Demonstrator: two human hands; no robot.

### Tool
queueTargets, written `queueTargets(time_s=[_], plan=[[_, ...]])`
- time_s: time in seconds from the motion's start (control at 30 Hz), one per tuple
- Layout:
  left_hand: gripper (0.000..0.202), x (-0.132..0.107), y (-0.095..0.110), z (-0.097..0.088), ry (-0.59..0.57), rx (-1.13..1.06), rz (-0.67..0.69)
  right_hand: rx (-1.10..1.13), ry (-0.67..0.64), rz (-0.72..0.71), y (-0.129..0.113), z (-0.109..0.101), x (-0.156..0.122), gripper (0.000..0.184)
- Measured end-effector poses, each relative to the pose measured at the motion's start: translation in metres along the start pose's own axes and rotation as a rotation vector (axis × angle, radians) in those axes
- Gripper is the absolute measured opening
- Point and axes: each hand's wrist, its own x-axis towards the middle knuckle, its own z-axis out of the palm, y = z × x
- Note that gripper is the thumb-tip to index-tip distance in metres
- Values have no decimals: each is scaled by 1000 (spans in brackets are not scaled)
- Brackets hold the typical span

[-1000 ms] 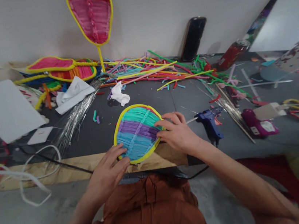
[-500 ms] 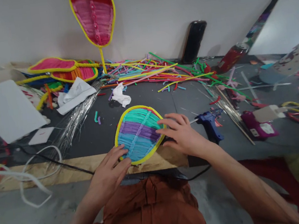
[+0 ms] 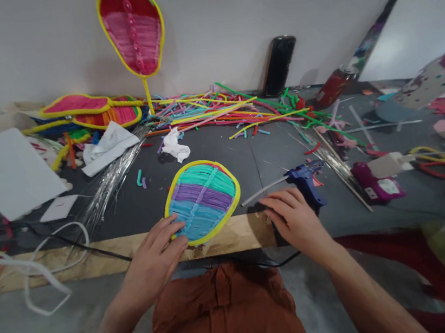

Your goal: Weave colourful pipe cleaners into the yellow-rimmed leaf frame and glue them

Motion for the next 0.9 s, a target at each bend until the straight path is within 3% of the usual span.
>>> queueTargets(time_s=[0.4, 0.77, 0.9], plan=[[18, -3, -5, 5, 17, -43, 1, -52, -167, -273, -11, 27, 57, 15], [18, -7, -5, 9, 20, -60, -28, -29, -217, -222, -17, 28, 62, 13], [17, -5, -3, 10, 67, -69, -21, 33, -251, -204, -15, 18, 63, 15]])
